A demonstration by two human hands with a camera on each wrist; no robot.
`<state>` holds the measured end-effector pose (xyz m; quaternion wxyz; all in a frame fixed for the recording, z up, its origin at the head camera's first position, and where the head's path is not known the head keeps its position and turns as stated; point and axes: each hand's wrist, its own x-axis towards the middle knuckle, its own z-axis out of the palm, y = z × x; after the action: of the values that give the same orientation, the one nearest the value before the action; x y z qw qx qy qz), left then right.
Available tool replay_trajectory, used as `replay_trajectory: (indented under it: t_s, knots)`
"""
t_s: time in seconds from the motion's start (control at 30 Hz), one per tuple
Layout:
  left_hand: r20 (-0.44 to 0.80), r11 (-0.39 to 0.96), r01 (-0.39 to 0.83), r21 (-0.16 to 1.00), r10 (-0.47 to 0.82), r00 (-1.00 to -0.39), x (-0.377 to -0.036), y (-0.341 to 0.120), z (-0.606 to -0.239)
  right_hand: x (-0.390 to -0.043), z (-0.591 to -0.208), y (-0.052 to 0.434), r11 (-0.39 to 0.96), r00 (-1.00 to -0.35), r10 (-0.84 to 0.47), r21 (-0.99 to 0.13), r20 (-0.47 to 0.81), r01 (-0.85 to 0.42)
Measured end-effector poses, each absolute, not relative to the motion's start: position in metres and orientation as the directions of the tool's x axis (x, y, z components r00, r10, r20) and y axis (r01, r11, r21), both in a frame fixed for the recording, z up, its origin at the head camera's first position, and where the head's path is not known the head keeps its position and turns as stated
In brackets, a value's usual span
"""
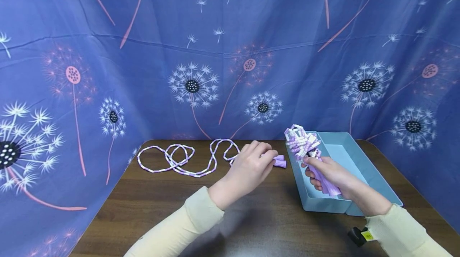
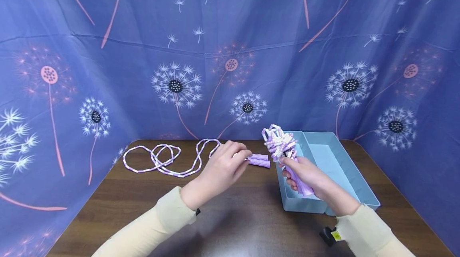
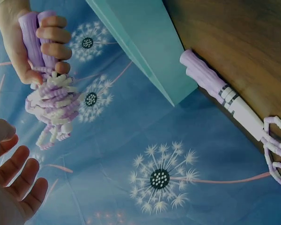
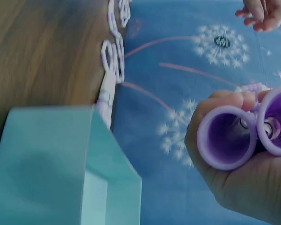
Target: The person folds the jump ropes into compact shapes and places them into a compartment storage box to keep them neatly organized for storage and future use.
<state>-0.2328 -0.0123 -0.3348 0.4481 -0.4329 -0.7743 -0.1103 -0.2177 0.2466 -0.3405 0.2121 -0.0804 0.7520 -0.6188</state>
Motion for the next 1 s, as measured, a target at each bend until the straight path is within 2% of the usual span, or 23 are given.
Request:
replay_trajectory:
  t_s: [0.2,0.47,0.67,1.0]
  knots:
    - [0.782,0.597,0.768,-0.230,0.583,-0.220,-0.238,-0.003,-0.345,-0.226,-0.338,0.263,0.352,-0.939,-0.253,-0.926,-0.235,0.137]
    - [0.744,0.588,0.785,-0.195,0.610,-0.273,-0.244,0.013,-0.360,-0.232,-0.337,0.279,0.440,-0.967,-0.148,-0.890,-0.205,0.121]
    - [0.700,0.560,0.805,-0.197,0.655,-0.284,-0.243,0.026,-0.375,-0.239,-0.340,0.294,0.544,-0.983,-0.076,-0.833,-0.169,0.101]
    - [0.620,0.526,0.812,-0.253,0.732,-0.282,-0.246,0.044,-0.397,-0.248,-0.347,0.322,0.595,-0.988,0.011,-0.793,-0.156,0.132]
